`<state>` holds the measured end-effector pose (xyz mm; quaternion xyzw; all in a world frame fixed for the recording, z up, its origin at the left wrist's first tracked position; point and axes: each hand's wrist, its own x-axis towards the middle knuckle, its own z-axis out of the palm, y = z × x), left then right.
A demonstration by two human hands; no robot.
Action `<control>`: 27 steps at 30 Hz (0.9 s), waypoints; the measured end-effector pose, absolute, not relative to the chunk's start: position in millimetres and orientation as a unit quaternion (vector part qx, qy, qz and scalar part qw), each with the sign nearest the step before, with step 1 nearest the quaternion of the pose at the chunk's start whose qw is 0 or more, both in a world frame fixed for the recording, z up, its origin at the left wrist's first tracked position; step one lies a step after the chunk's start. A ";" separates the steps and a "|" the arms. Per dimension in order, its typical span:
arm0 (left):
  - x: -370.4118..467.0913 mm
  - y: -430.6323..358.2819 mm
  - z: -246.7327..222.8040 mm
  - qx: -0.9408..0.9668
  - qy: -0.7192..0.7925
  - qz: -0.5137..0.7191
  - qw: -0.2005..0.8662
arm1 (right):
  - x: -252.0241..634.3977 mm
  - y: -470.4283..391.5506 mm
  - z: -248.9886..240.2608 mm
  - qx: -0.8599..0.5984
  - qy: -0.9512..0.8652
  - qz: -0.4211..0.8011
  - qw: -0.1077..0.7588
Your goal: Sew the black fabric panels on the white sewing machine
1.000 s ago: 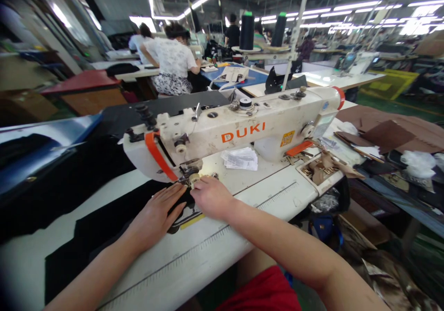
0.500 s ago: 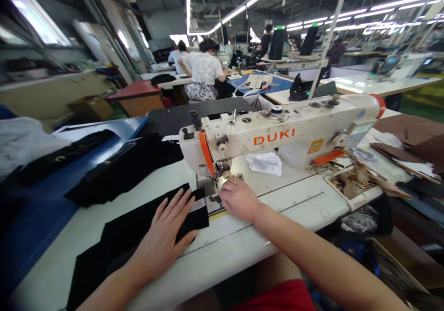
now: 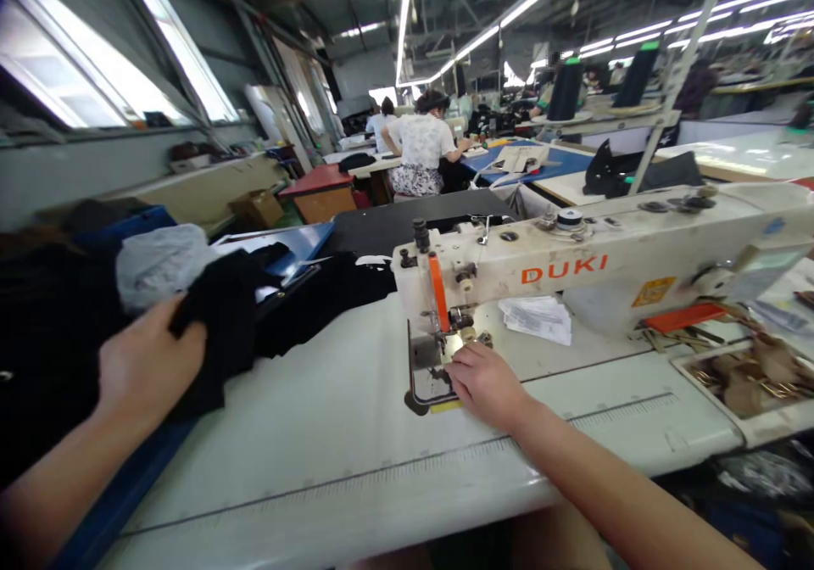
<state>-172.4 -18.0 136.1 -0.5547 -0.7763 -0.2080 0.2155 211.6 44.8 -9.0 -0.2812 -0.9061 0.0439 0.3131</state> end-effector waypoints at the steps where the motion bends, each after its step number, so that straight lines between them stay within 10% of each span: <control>1: -170.8 -0.9 154.4 -0.537 -0.785 -0.208 0.231 | 211.7 44.7 -9.7 -0.282 -0.906 0.046 0.313; 11: -132.2 61.7 110.3 -0.621 -0.755 -0.117 0.178 | 216.0 41.6 -16.5 -0.286 -0.904 0.019 0.318; 27: -285.6 -183.4 128.6 -0.453 -0.853 0.043 0.254 | 218.3 48.0 -29.3 -0.260 -0.910 0.018 0.324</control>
